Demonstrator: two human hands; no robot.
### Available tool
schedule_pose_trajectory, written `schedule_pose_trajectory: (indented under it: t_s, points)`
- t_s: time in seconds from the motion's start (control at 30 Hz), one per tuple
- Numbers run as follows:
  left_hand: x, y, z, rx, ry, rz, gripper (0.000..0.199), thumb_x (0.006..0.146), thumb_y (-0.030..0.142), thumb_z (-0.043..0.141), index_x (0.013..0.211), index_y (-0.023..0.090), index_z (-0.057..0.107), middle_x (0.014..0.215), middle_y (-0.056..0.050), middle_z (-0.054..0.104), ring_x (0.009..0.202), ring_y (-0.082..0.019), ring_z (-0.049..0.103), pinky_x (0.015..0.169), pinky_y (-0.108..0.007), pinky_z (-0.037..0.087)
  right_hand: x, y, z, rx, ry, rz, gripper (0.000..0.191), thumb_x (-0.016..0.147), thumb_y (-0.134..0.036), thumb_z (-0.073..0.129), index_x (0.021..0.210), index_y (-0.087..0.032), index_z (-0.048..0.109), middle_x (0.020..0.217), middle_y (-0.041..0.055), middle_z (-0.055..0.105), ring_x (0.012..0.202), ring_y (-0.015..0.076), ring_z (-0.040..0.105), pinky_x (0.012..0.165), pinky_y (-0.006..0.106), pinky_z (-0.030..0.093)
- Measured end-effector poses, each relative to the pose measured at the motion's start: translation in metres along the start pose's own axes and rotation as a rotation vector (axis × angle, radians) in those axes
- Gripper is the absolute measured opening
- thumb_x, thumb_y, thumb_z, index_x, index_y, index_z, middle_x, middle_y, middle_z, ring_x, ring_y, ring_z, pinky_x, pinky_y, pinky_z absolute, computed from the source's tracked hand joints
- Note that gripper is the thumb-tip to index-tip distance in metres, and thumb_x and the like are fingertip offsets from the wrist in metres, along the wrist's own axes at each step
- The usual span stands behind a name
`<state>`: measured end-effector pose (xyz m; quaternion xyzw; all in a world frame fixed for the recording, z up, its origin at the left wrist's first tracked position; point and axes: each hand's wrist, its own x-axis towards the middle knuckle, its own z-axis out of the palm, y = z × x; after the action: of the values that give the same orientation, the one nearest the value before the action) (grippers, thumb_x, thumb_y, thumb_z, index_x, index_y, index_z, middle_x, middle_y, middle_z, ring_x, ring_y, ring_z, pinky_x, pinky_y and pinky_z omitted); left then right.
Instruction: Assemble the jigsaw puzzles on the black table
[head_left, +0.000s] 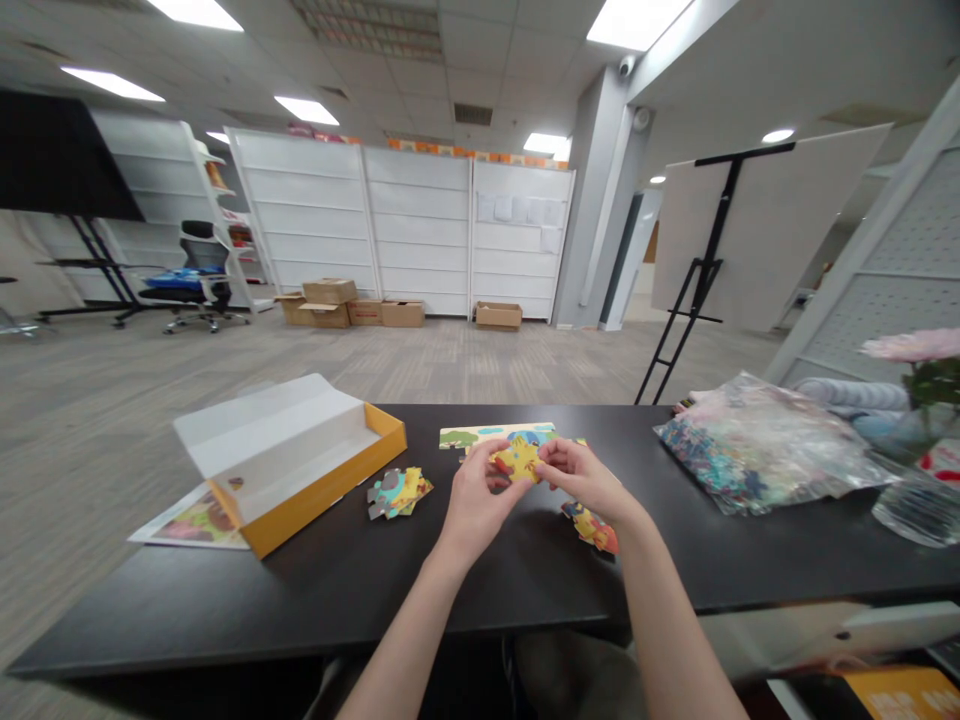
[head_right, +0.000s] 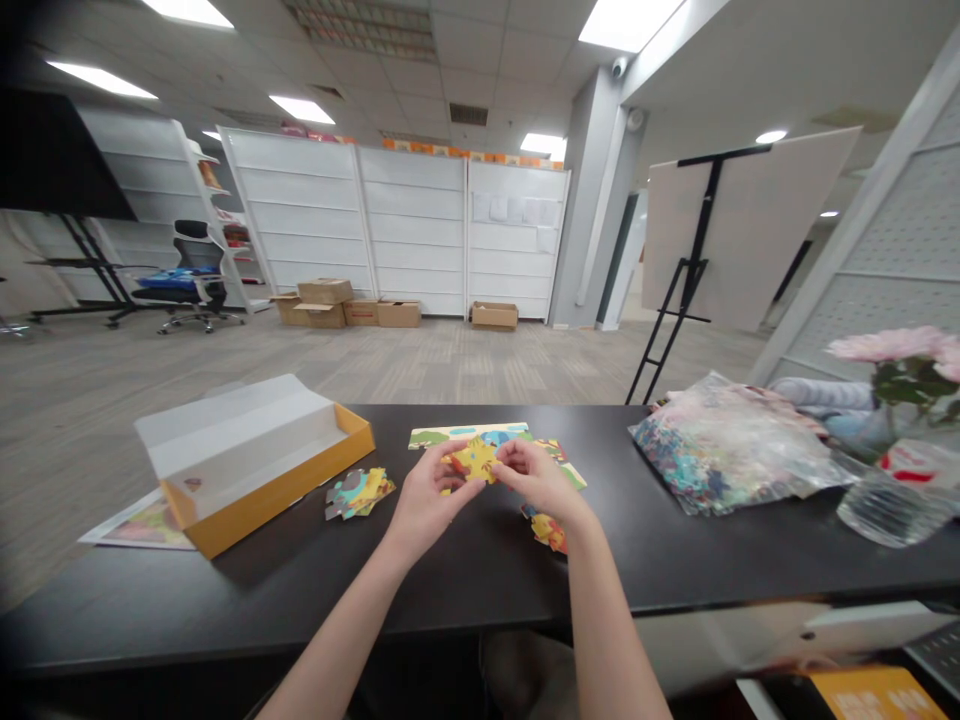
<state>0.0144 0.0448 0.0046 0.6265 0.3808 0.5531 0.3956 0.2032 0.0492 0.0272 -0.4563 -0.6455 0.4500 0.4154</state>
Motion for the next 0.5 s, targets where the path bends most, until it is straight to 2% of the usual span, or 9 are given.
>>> schedule_pose_trajectory:
  t_s: [0.1, 0.2, 0.27, 0.37, 0.5]
  points:
    - [0.001, 0.001, -0.004, -0.048, 0.001, -0.064, 0.027, 0.083, 0.034, 0.068, 0.102, 0.018, 0.056, 0.094, -0.006, 0.070, 0.080, -0.017, 0.071, 0.074, -0.029, 0.058, 0.001, 0.003, -0.001, -0.006, -0.015, -0.029, 0.037, 0.079, -0.053, 0.073, 0.090, -0.021, 0.057, 0.079, 0.0002, 0.064, 0.075, 0.0163, 0.062, 0.066, 0.028, 0.046]
    - [0.001, 0.003, -0.011, -0.040, -0.027, -0.077, 0.028, 0.085, 0.032, 0.065, 0.108, 0.019, 0.055, 0.079, 0.000, 0.067, 0.076, -0.016, 0.071, 0.074, -0.028, 0.056, 0.002, 0.005, -0.002, -0.065, -0.019, -0.085, 0.031, 0.083, -0.048, 0.069, 0.097, -0.020, 0.064, 0.082, 0.0013, 0.066, 0.076, 0.0163, 0.061, 0.068, 0.029, 0.046]
    - [0.001, 0.004, -0.016, -0.051, -0.103, -0.109, 0.035, 0.083, 0.029, 0.066, 0.115, 0.019, 0.055, 0.075, 0.002, 0.067, 0.073, -0.016, 0.070, 0.073, -0.028, 0.056, 0.004, 0.005, 0.000, -0.059, 0.013, -0.098, 0.032, 0.084, -0.046, 0.068, 0.103, -0.020, 0.066, 0.082, 0.0013, 0.066, 0.076, 0.0162, 0.061, 0.070, 0.030, 0.046]
    - [0.001, 0.003, -0.021, -0.071, -0.184, -0.182, 0.037, 0.079, 0.026, 0.069, 0.113, 0.017, 0.057, 0.072, 0.002, 0.068, 0.069, -0.016, 0.070, 0.072, -0.028, 0.056, 0.011, 0.004, 0.008, -0.001, 0.098, -0.093, 0.038, 0.081, -0.046, 0.071, 0.107, -0.020, 0.063, 0.080, 0.0005, 0.066, 0.073, 0.0158, 0.062, 0.071, 0.030, 0.047]
    - [0.000, 0.002, -0.025, -0.103, -0.161, -0.227, 0.036, 0.076, 0.026, 0.072, 0.108, 0.017, 0.057, 0.073, 0.000, 0.071, 0.072, -0.018, 0.073, 0.073, -0.029, 0.057, 0.013, 0.002, 0.014, 0.026, 0.098, -0.072, 0.041, 0.079, -0.049, 0.072, 0.106, -0.020, 0.061, 0.081, 0.0009, 0.067, 0.073, 0.0155, 0.063, 0.070, 0.030, 0.048]
